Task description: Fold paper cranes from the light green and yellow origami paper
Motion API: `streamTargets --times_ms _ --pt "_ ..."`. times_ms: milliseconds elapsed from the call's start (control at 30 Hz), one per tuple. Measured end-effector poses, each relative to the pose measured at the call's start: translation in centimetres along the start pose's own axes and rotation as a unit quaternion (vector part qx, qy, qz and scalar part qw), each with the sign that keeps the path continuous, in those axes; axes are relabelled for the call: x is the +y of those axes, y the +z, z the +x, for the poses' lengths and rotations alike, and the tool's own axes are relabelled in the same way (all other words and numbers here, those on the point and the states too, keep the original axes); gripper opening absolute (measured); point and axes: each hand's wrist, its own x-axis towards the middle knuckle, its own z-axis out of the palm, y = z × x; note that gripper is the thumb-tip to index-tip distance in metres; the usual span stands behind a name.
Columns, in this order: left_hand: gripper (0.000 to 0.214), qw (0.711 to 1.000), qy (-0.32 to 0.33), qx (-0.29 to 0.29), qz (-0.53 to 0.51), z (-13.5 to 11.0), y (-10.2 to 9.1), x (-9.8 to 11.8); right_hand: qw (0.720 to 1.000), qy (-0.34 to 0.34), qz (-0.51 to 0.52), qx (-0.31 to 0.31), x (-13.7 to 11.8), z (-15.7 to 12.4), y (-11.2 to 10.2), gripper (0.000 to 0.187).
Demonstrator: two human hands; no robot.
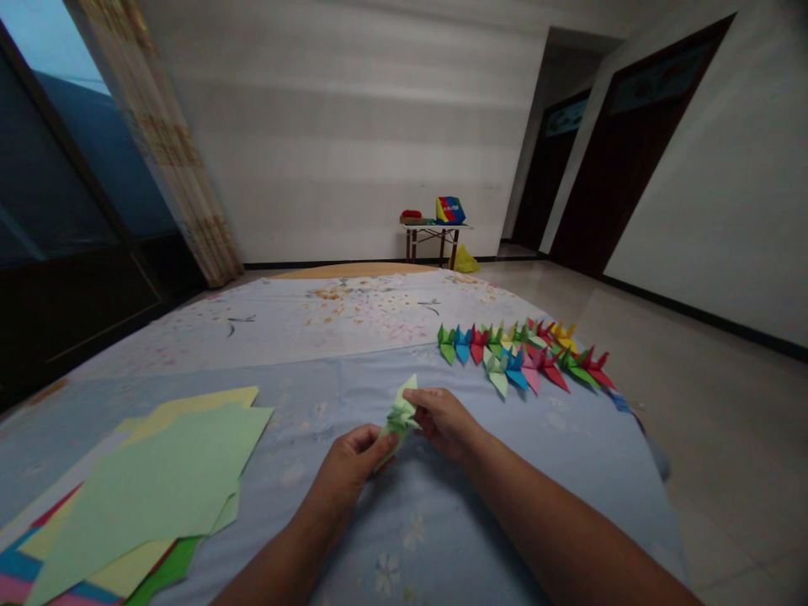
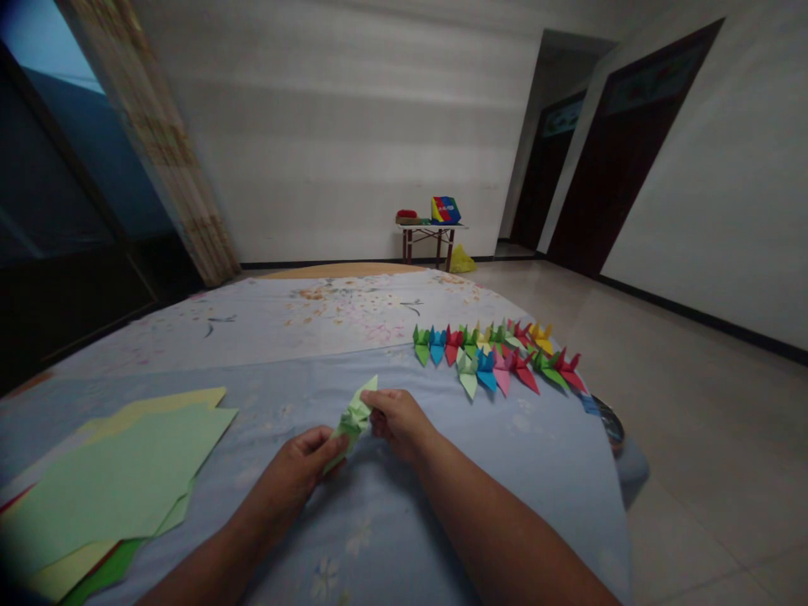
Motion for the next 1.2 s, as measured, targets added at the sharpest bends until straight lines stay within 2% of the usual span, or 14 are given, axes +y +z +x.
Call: streamTargets --times_ms 233,433,600,833,1067,1200 --pt "0.036 1.000 -0.001 0.003 0.000 0.2 -0.1 -0.3 1.000 0.001 -0.001 0.021 0.4 0.3 -0.2 0.035" --pt "0.037 1.000 0.011 0.001 0.012 -0.1 0.0 0.1 0.998 0.000 -0.058 -0.022 0.2 -0.2 0.4 0.039" --pt "0.036 1.000 0.005 0.012 0.024 -0.3 0.1 0.5 0.999 -0.005 -0.021 0.035 0.1 0.0 0.2 0.036" --pt "0.035 1.000 -0.001 0.007 0.006 -0.3 0.1 0.5 0.999 -0.005 -0.023 0.047 0.3 0.1 0.1 0.035" --pt "0.034 1.000 0.008 -0.004 0.019 -0.6 0.2 1.0 0.995 -0.016 -0.099 -0.003 0.1 -0.1 0.1 0.038" --pt "0.049 0.998 0.024 0.044 -0.033 -0.2 0.1 0.9 0.991 -0.027 -0.132 0.000 -0.1 -0.2 0.3 0.040"
